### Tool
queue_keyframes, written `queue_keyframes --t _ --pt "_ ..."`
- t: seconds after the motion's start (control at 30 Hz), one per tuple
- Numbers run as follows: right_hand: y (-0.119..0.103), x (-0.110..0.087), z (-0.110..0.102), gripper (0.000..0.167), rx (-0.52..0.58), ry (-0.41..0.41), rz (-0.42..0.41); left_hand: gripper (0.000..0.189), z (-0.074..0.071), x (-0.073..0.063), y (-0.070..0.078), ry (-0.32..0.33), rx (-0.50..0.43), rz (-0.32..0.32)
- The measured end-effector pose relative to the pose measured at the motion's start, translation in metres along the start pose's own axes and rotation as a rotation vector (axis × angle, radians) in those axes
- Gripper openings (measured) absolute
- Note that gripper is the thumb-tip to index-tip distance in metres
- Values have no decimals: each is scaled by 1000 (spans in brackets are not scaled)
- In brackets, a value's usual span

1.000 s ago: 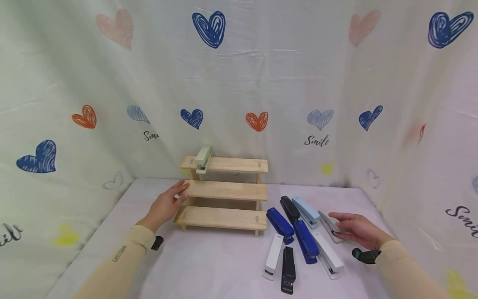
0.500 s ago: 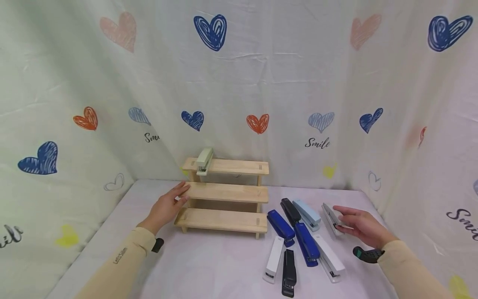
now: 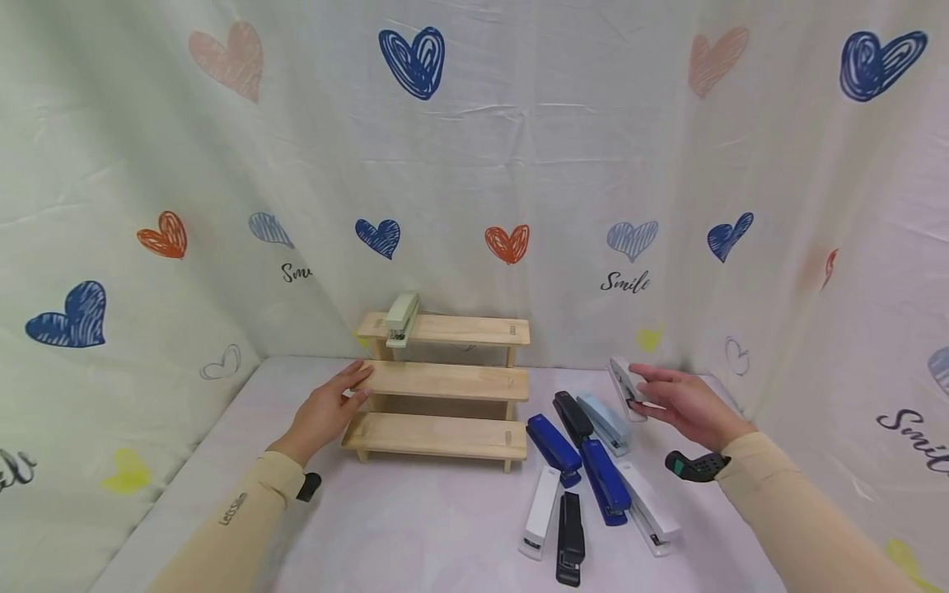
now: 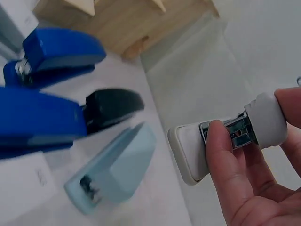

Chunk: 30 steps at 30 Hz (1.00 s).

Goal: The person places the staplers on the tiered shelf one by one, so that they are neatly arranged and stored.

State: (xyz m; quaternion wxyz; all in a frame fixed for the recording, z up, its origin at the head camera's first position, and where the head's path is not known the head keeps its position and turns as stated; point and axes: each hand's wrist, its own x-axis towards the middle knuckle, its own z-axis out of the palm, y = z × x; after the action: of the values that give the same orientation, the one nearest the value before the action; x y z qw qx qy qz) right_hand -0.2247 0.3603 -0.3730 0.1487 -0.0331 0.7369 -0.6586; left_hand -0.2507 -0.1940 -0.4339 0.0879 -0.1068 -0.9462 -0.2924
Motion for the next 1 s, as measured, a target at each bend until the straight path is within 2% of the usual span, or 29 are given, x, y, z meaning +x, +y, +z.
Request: queue_keyframes --t 0.27,0.57,0.77,1.0 --pt "-48 25 47 59 39 -52 -31 48 1 0 -2 5 0 12" --pt "-83 59 103 54 51 -118 -17 47 2 2 -4 25 1 17" --pt "-96 81 143 51 72 -113 2 47 2 2 -4 18 -1 14" --pt "-109 111 188 47 105 -60 42 48 2 2 -4 12 0 15"
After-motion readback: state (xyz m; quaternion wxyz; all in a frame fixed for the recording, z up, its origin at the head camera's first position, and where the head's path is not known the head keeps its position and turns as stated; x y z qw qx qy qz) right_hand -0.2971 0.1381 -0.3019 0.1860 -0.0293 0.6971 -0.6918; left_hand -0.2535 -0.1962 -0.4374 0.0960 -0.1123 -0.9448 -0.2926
